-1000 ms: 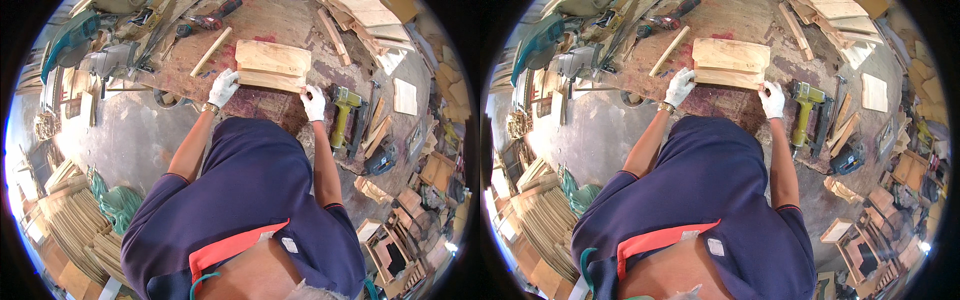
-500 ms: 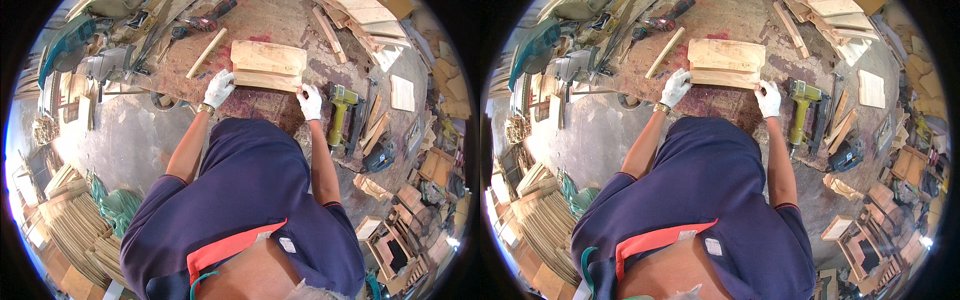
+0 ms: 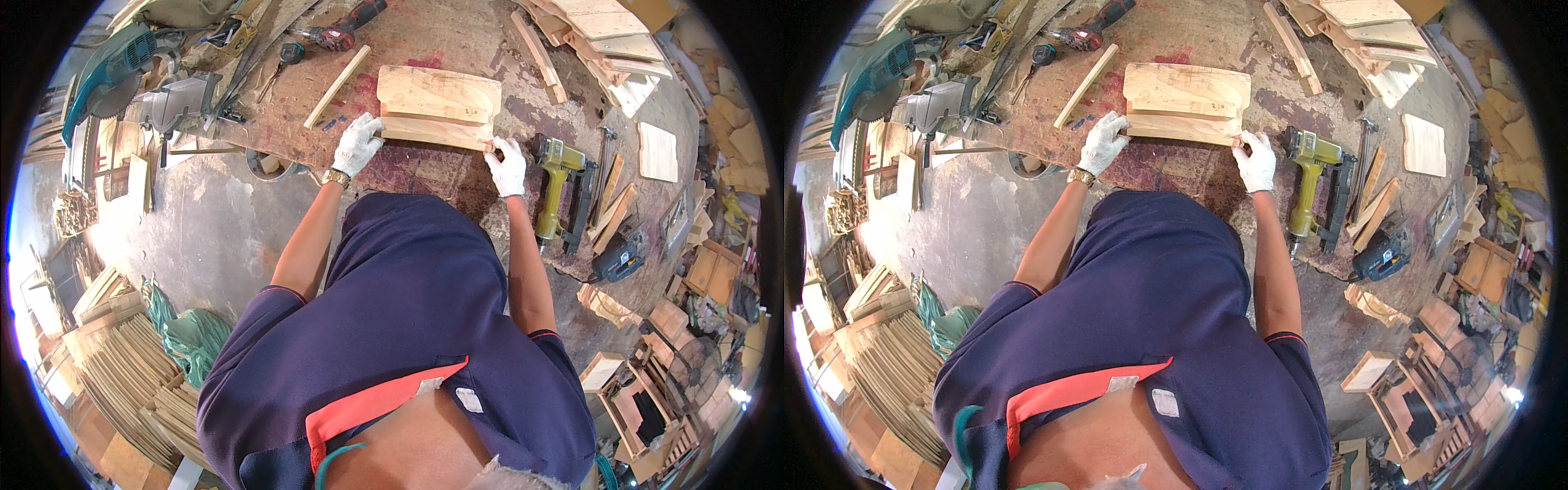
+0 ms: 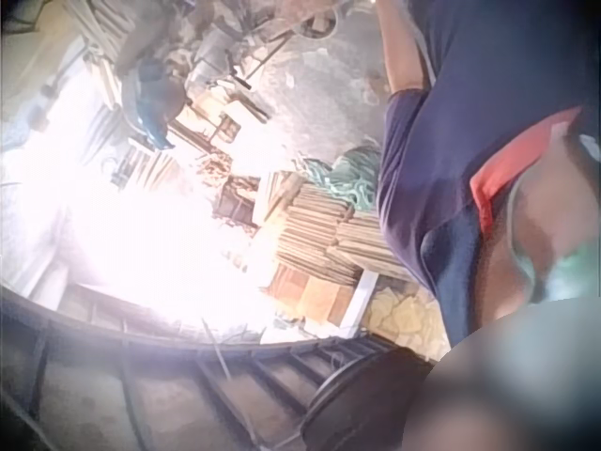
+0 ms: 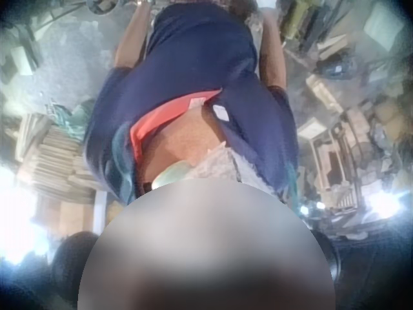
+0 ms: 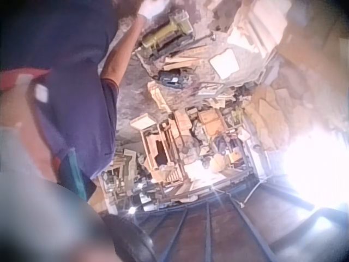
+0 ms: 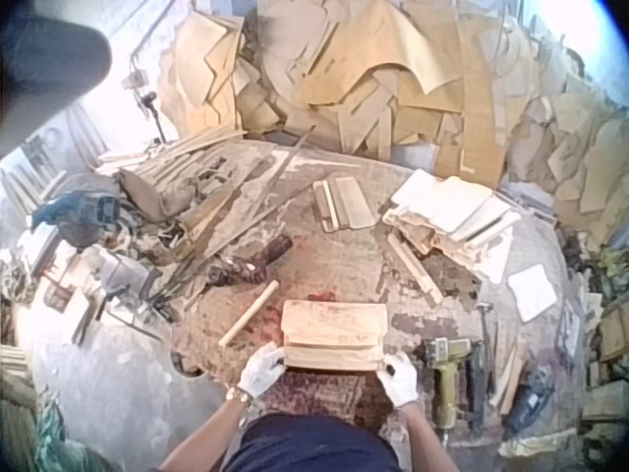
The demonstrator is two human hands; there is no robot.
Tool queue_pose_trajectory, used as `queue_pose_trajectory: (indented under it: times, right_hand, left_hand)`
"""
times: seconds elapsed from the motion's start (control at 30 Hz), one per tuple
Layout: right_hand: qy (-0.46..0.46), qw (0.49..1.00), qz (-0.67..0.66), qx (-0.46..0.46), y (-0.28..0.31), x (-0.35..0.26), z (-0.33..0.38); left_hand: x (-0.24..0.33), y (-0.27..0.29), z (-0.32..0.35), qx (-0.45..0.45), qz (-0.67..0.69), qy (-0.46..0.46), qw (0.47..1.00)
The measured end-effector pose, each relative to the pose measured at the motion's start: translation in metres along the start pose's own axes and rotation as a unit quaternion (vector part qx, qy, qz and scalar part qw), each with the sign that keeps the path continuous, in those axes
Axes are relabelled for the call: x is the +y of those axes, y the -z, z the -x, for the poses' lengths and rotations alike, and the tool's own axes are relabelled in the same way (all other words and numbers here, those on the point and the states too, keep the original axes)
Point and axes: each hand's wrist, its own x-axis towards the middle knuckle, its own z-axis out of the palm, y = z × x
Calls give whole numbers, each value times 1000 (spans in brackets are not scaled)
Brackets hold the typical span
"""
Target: The person assembles small wooden pieces on a workbench. They position thin strips onto a larger board, use a nail gun to fasten them, and occasionally tap with a hammer. Another person is visible in the background working separately.
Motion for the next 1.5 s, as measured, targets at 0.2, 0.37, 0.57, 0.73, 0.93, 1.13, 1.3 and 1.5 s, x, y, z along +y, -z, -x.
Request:
queue_pose_trajectory:
  times: [0.2,0.37,0.57,0.73,0.93,1.13,1.3,1.5]
  right_hand:
    - [1,1000,-3,9,1,-6,0]
    - [-20,1000,6,-18,5,-7,0]
    - [-80,994,-72,-13,2,3,-5]
    - [-107,991,-76,3,-4,3,-7]
    - [-95,994,-58,13,-1,-7,-8]
    - [-115,993,-27,-2,-3,1,-11]
    - [-89,994,-61,-10,-2,10,-13]
    - [-87,994,-57,-27,5,5,-14]
  left_hand:
    - [1,0,1,14,4,-6,1000]
    - [4,2,0,20,8,-7,1000]
    - [15,7,1,45,24,-12,999]
    - [16,1,-2,98,73,147,981]
    - [12,-6,-12,54,22,244,968]
    - [20,-1,-25,-32,4,295,955]
    - [30,2,-29,-39,141,327,934]
    - [45,10,-28,-68,279,303,908]
